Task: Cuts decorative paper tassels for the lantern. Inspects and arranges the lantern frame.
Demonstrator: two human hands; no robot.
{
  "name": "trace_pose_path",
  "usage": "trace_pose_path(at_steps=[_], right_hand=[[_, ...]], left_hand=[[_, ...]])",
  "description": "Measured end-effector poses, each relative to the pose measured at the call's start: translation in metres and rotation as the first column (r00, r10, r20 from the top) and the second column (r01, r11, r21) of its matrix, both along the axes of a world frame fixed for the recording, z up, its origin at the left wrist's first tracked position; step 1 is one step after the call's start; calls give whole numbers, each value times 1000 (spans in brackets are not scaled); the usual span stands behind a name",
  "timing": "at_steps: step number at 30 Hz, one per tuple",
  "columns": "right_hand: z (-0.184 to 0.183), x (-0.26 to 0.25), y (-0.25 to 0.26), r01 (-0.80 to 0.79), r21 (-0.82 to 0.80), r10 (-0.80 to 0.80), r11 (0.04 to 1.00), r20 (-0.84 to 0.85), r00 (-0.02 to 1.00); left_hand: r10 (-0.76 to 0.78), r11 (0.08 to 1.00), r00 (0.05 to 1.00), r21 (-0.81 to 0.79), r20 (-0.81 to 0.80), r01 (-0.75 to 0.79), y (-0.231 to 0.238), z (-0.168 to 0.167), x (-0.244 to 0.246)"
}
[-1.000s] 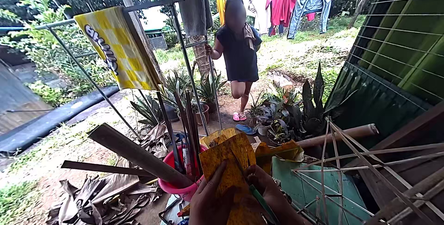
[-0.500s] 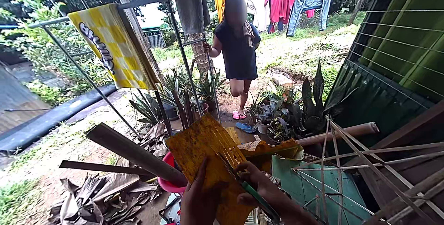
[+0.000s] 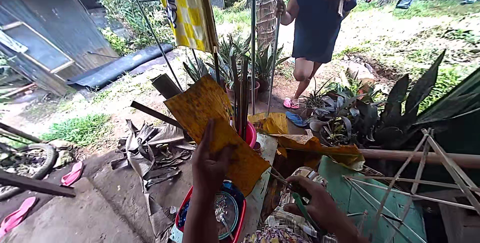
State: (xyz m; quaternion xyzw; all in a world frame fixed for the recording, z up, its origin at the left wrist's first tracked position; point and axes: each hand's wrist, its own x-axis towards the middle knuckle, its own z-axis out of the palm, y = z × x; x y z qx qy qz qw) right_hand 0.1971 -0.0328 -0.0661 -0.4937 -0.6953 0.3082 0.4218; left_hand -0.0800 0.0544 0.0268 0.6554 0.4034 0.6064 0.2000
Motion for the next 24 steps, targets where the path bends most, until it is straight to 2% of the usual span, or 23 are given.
trace_pose_path(at_steps=[9, 13, 17, 24], right_hand=[[10, -14, 5, -22, 46, 22, 999, 4, 1000], [11, -18, 5, -35, 67, 38, 997, -53, 998], [10, -18, 4, -66, 41, 70, 997, -108, 992], [13, -18, 5, -38, 25, 40, 999, -117, 992]], left_hand=[[52, 998, 996, -14, -77, -53, -13, 15, 1], [6, 1000, 996, -2, -85, -6, -11, 17, 2], [-70, 998, 997, -7, -20, 70, -7, 13, 0], [-93, 996, 995, -20, -32, 92, -8, 15, 0]])
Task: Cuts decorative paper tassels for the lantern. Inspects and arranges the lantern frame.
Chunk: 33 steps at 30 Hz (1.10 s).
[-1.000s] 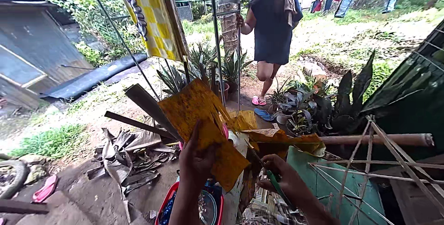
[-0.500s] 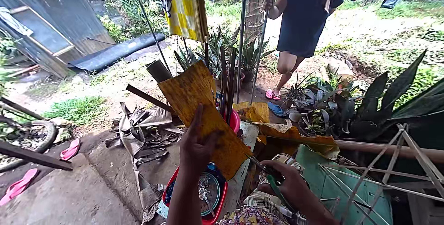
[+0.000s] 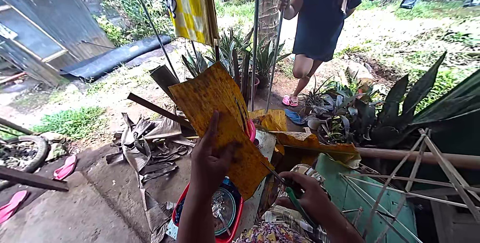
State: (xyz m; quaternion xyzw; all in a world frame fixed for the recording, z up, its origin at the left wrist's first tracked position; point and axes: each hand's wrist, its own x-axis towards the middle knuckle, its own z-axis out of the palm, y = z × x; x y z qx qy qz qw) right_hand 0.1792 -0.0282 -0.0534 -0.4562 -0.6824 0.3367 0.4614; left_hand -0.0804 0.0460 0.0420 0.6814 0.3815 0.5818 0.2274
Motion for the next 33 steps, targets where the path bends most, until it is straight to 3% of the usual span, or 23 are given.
trace_pose_path(at_steps=[17, 33], right_hand=[[8, -1, -1, 32, 53, -34, 998, 45, 998], [23, 5, -3, 24, 4, -24, 1000, 24, 999]], left_hand=[[48, 999, 998, 2, -35, -48, 2, -1, -2], [-31, 999, 999, 15, 7, 31, -2, 0, 6]])
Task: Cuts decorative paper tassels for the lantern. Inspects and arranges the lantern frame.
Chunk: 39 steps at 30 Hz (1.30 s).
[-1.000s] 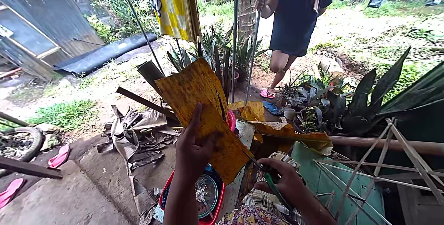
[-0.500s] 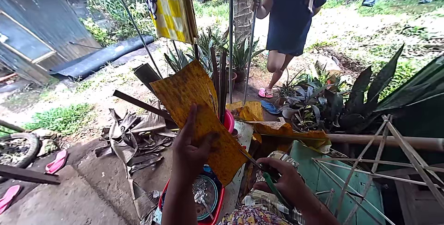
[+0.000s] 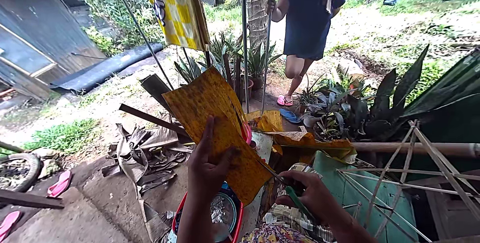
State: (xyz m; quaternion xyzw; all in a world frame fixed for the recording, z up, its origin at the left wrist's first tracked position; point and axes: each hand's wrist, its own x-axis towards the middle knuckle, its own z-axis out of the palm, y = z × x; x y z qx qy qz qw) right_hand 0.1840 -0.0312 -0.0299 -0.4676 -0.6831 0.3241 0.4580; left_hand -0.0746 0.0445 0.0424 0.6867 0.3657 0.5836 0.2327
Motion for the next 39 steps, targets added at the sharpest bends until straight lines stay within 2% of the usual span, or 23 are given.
trace_pose_path(at_steps=[11, 16, 27, 39], right_hand=[[-4, -2, -12, -82, -16, 80, 997, -101, 992], [-2, -3, -14, -133, -28, 127, 991, -142, 982], [-8, 0, -14, -114, -56, 102, 992, -191, 976], [-17, 4, -13, -88, -19, 79, 996, -283, 956]], left_hand=[[-45, 996, 997, 80, -63, 50, -14, -4, 8], [-139, 982, 983, 108, -119, 152, -13, -3, 9], [-223, 962, 959, 121, -178, 246, -11, -6, 29], [-212, 960, 939, 123, -271, 252, -11, -13, 46]])
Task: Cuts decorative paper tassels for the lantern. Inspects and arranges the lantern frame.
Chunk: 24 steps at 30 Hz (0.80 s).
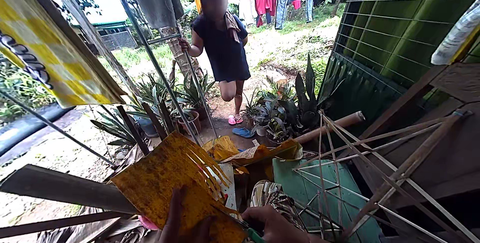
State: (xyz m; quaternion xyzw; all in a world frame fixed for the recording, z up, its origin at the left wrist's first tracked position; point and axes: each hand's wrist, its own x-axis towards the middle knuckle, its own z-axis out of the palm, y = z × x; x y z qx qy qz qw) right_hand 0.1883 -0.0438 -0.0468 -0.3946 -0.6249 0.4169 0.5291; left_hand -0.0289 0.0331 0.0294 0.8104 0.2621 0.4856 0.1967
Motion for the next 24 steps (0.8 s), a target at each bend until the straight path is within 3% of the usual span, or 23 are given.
trace_pose_path(at_steps=[11, 24], right_hand=[[-2, -6, 1, 41, 14, -39, 999, -115, 993], [-2, -9, 5, 70, 71, -64, 995, -78, 995]], left_hand=[[-47, 998, 999, -33, -14, 46, -5, 3, 10], [-117, 992, 993, -48, 3, 117, -13, 1, 13]])
